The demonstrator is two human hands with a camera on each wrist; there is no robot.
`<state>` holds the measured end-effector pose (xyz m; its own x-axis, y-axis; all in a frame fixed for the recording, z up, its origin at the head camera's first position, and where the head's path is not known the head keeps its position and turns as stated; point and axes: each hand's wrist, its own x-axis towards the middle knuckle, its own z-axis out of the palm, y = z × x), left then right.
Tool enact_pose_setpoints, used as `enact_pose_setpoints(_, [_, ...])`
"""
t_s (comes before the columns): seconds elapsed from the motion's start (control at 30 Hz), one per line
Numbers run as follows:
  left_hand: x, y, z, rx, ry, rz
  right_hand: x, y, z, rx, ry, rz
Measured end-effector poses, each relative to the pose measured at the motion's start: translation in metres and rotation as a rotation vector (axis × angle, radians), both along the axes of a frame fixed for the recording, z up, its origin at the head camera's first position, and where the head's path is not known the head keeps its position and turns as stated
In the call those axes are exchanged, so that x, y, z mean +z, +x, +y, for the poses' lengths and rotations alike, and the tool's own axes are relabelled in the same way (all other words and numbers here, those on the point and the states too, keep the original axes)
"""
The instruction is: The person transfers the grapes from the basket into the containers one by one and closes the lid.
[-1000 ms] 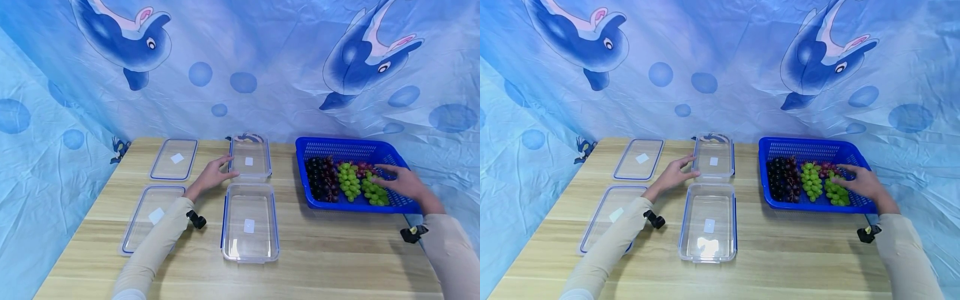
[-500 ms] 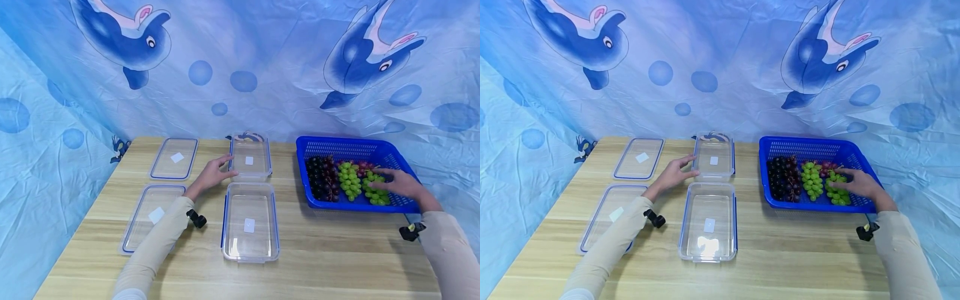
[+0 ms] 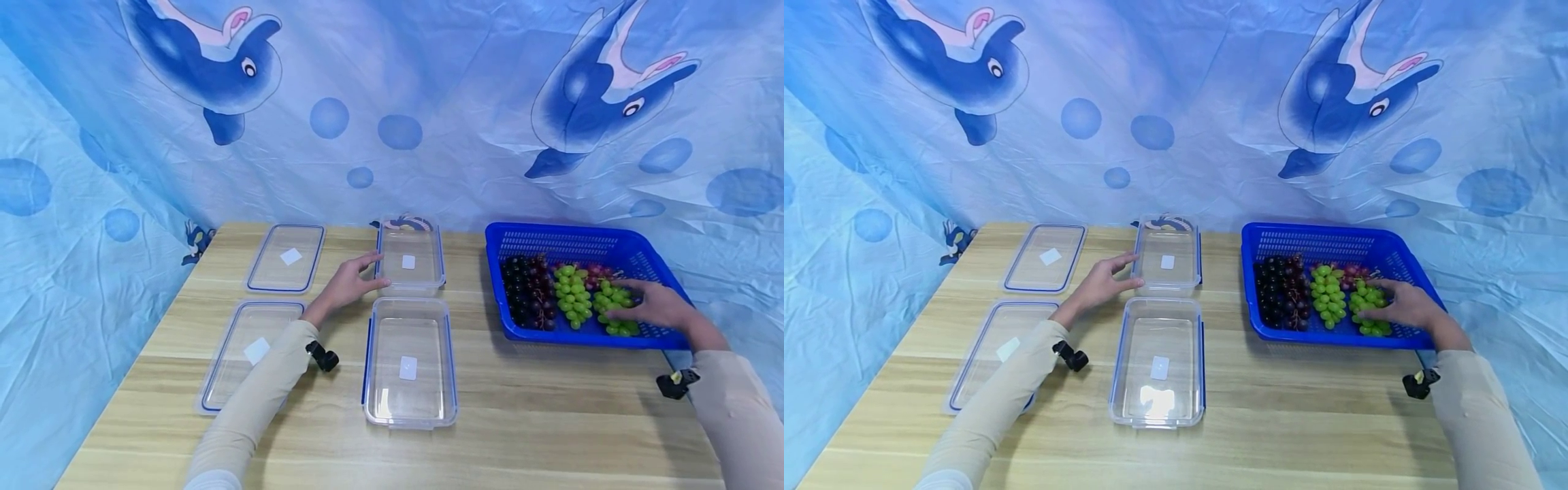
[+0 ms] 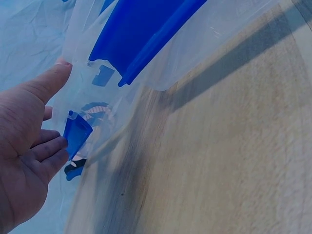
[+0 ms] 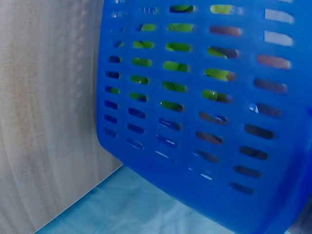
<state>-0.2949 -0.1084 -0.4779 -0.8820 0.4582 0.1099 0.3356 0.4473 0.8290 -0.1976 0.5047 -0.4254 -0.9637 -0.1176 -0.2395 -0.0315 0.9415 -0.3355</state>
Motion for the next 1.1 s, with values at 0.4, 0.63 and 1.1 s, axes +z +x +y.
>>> enact_pose_setpoints(0.4, [0.0,-0.001,0.0,0.004,0.005,-0.009,-0.001,0.005,0.0,-0.007,0.012,0.088])
enact_pose_setpoints(0.63, [0.0,-0.003,0.001,0.01,0.0,-0.009,-0.002,0.01,0.002,-0.016,-0.015,0.135])
enact_pose_setpoints(1.1, [-0.001,-0.004,0.001,0.006,0.011,-0.006,0.011,0.016,0.007,-0.067,-0.083,0.265])
